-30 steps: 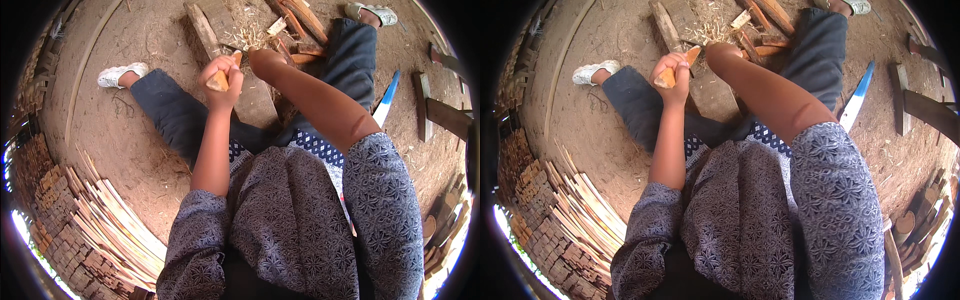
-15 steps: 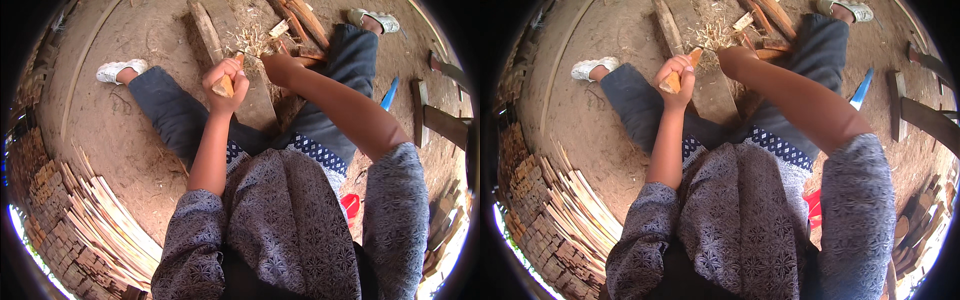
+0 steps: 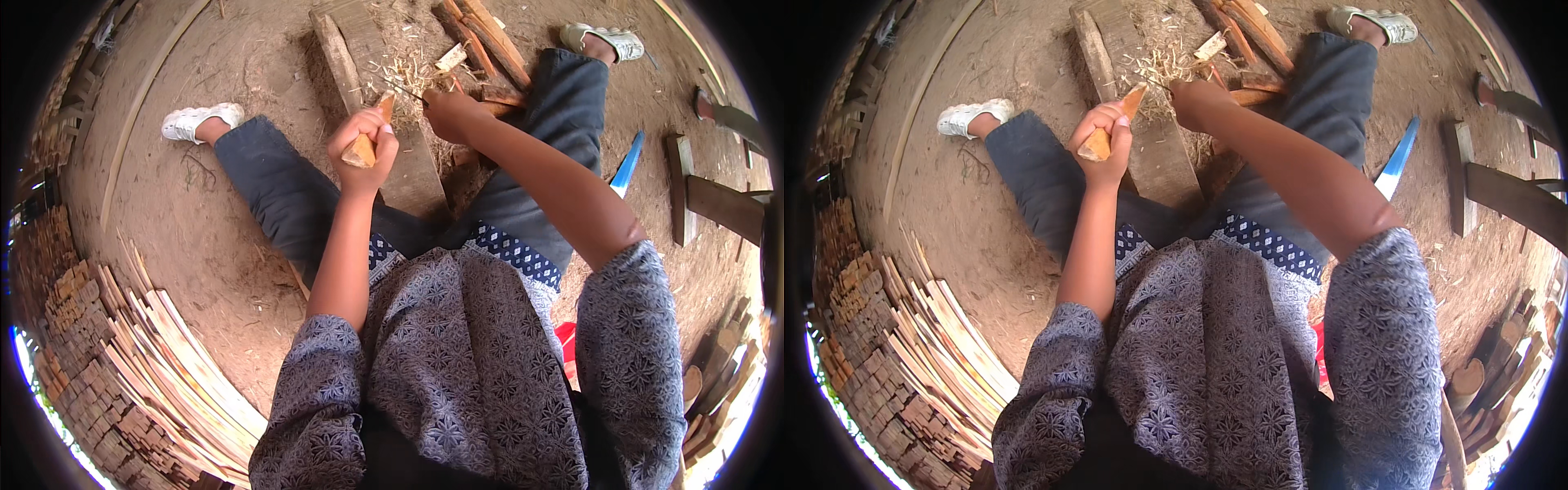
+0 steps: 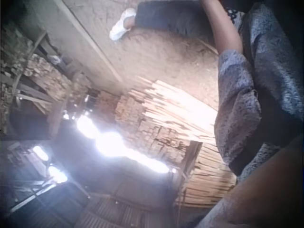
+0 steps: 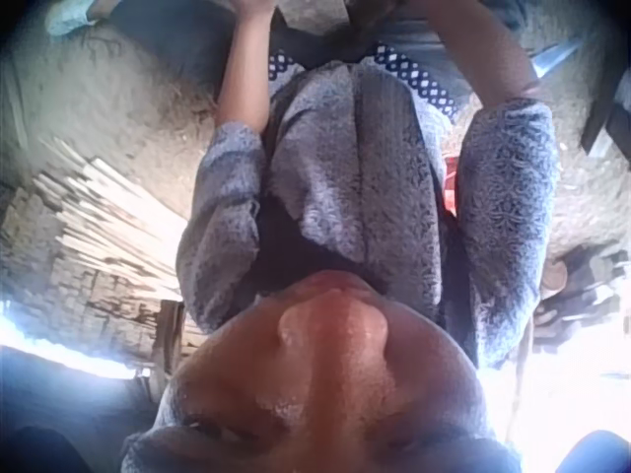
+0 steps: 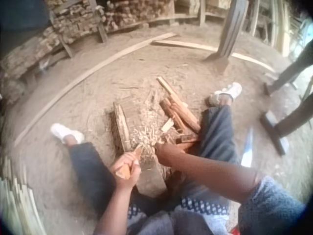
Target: The person sits on the ground and uses a curved knife to shave and shape a small piece of wood held in the left hand. The person repeatedly rotates the wood and removes thin shavings, producing a pile of wood shavings on the ground.
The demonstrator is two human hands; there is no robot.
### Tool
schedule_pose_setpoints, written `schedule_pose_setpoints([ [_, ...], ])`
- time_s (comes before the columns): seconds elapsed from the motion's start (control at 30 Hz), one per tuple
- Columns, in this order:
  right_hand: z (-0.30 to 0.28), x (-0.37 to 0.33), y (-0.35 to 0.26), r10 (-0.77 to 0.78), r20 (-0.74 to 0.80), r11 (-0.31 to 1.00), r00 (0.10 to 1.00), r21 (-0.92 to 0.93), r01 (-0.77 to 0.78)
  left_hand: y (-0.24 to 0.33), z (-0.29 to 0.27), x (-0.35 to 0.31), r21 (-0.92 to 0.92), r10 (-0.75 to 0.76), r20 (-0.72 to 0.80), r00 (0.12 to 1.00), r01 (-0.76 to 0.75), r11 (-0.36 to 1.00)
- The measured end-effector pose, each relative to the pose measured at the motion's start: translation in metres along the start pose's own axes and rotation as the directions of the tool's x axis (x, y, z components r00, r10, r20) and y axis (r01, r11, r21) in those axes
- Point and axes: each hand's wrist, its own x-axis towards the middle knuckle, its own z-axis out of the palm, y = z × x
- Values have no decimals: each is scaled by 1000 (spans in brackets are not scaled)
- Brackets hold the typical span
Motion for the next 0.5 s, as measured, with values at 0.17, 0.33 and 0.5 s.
schedule_pose_setpoints([
  [0.17, 3, -20, -9, 51, 39, 998, 998, 34, -52, -1, 5, 1, 1, 1, -15, 1000, -1, 1000],
  [0.33, 6, -19, -16, 98, 12, 995, 995, -33, -98, 4, 11, 5, -5, -38, -18, 999, 37, 999],
  [0.5, 19, 14, -32, 153, -75, 986, 985, 79, -147, 10, 13, 6, 75, 8, 23, 1000, -10, 997],
])
